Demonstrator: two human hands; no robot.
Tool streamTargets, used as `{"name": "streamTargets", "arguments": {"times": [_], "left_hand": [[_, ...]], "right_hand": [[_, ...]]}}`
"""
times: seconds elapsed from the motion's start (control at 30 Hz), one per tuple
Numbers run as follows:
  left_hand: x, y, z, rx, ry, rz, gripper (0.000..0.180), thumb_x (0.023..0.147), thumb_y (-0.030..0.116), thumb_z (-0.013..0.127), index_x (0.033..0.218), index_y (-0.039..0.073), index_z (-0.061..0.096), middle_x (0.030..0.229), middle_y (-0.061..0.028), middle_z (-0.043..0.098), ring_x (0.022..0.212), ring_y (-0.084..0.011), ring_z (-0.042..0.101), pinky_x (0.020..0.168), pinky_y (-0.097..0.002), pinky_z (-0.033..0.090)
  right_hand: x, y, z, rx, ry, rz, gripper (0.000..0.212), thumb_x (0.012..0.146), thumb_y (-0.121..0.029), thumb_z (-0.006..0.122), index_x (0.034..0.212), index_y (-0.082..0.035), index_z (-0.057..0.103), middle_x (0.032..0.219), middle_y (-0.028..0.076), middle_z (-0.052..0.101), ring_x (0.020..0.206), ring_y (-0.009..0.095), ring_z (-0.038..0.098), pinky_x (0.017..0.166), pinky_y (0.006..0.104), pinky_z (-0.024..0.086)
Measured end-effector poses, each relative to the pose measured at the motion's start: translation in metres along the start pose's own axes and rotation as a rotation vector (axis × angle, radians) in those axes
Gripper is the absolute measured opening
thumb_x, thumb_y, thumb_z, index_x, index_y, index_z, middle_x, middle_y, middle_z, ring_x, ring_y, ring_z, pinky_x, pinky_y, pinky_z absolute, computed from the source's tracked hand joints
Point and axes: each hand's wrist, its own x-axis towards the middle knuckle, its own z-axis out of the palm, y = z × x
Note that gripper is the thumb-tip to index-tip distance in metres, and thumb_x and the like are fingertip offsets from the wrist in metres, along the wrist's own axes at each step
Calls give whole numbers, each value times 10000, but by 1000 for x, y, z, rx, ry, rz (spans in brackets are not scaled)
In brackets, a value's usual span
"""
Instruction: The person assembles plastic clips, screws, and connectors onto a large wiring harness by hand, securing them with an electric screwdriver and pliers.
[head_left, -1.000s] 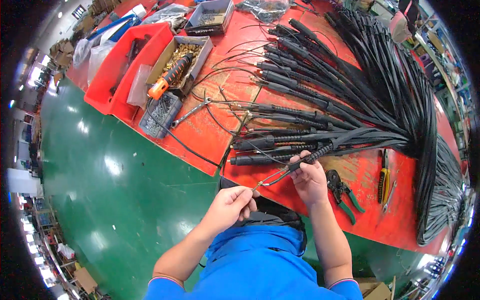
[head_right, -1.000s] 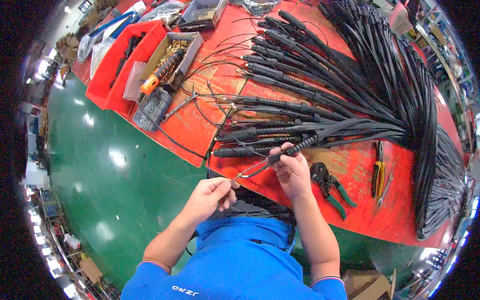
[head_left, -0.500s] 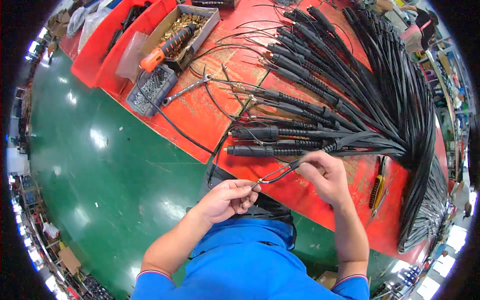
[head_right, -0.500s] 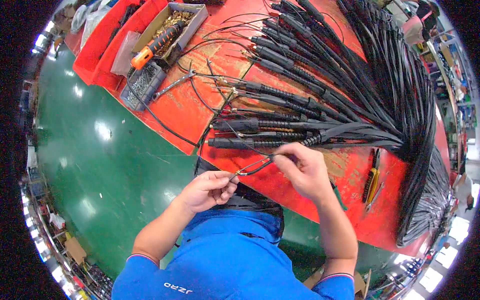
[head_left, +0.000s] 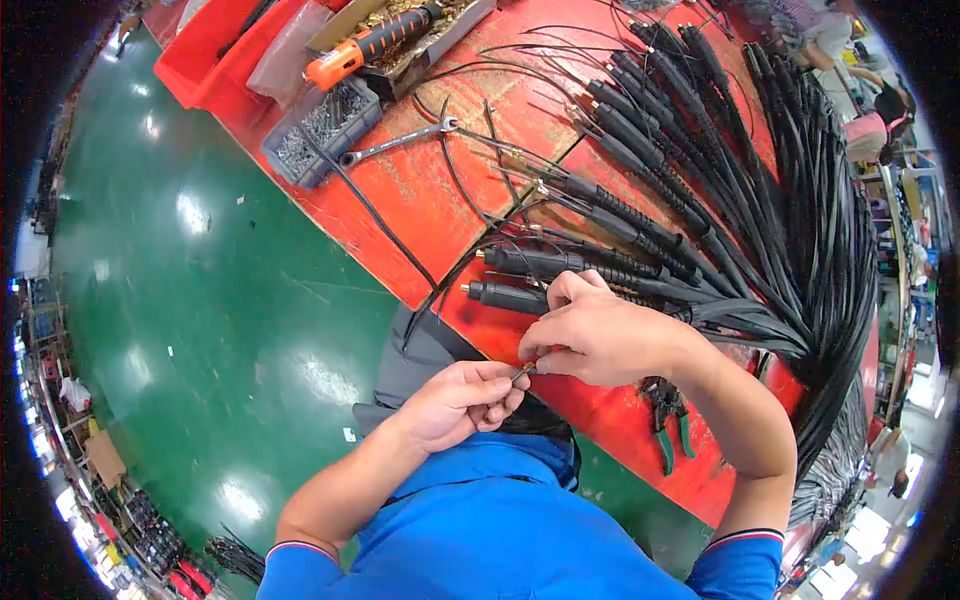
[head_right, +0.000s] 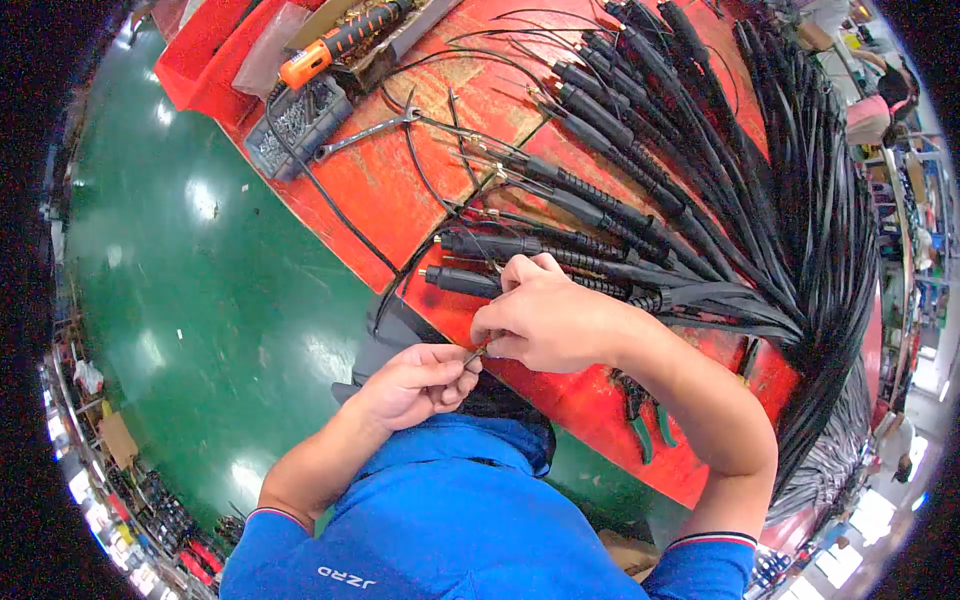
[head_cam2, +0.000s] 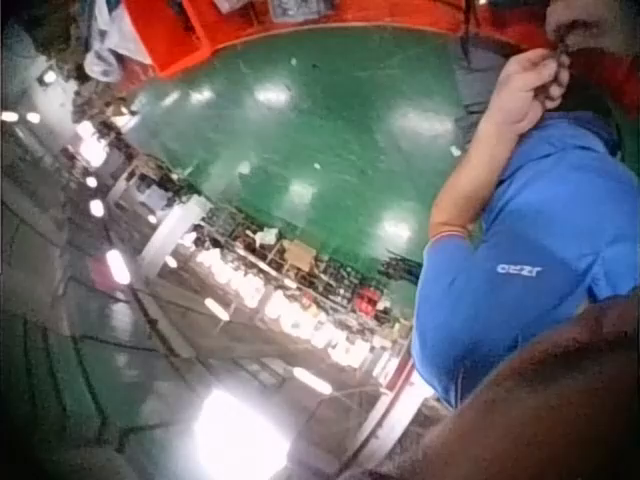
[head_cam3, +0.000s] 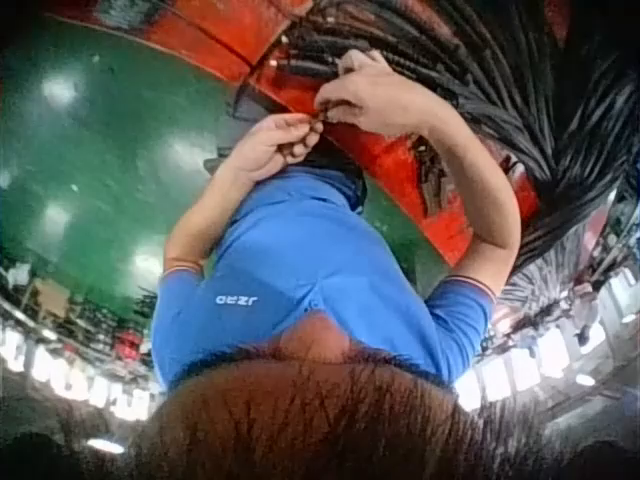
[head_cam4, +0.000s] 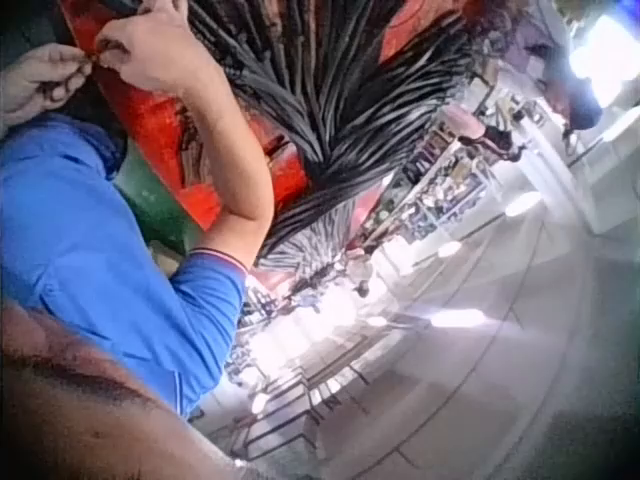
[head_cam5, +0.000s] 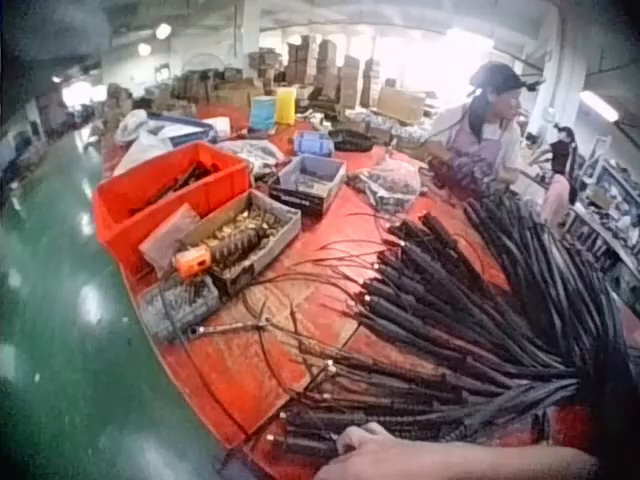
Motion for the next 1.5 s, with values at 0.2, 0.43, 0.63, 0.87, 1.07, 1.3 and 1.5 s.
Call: {"name": "streamTargets", "arguments": {"times": [0.2, 0.43, 0.63, 0.87, 1.07, 1.3, 1.5], "left_hand": [[-1, 3, 6, 43, -8, 4, 248, 1011, 173, 645, 1205, 23, 681, 954, -35, 686, 742, -79, 601, 640, -217, 474], [-2, 4, 12, 112, 34, 32, 252, 1000, 150, 664, 1210, 13, 681, 944, -43, 679, 732, -73, 577, 620, -206, 447], [-4, 0, 12, 131, 43, 37, 251, 995, 170, 676, 1189, 12, 690, 909, -32, 663, 718, -72, 548, 621, -206, 433], [-6, 1, 14, 114, 48, 19, 247, 984, 184, 685, 1161, 12, 698, 901, -28, 652, 714, -72, 536, 620, -206, 428], [-5, 3, 15, 173, 29, 34, 239, 979, 172, 684, 1153, 9, 700, 887, -20, 652, 701, -66, 531, 608, -203, 418], [-8, 6, 17, 186, 56, 7, 237, 979, 167, 681, 1150, 5, 700, 865, -10, 646, 693, -64, 530, 602, -199, 414], [-7, 6, 22, 233, 52, 6, 222, 1009, 179, 648, 1159, 30, 714, 823, 27, 622, 659, -28, 486, 574, -186, 376]], "right_hand": [[3, 2, 2, 78, -43, 30, 175, 922, -262, 678, 1054, -168, 743, 906, 74, 623, 1050, 278, 483, 988, 427, 330], [4, 4, 6, 104, -66, 18, 182, 948, -277, 639, 1019, -139, 734, 882, 66, 630, 1043, 275, 484, 995, 440, 311], [3, 3, 12, -4, -49, -24, 175, 978, -251, 615, 940, -112, 713, 847, 31, 616, 948, 245, 460, 979, 441, 303], [-1, 2, 15, 92, 19, -20, 168, 982, -250, 621, 923, -110, 694, 823, 35, 595, 921, 244, 449, 967, 452, 301], [-3, 1, 17, 64, 6, -26, 177, 979, -273, 606, 936, -132, 704, 830, 38, 604, 949, 247, 455, 958, 442, 297], [-2, 1, 21, 67, -10, 23, 209, 979, -293, 582, 949, -133, 713, 820, 43, 621, 954, 250, 473, 936, 442, 309], [-10, -2, 21, 74, 91, -25, 125, 926, -253, 692, 931, -129, 706, 822, 32, 594, 978, 246, 518, 964, 449, 334]]}}
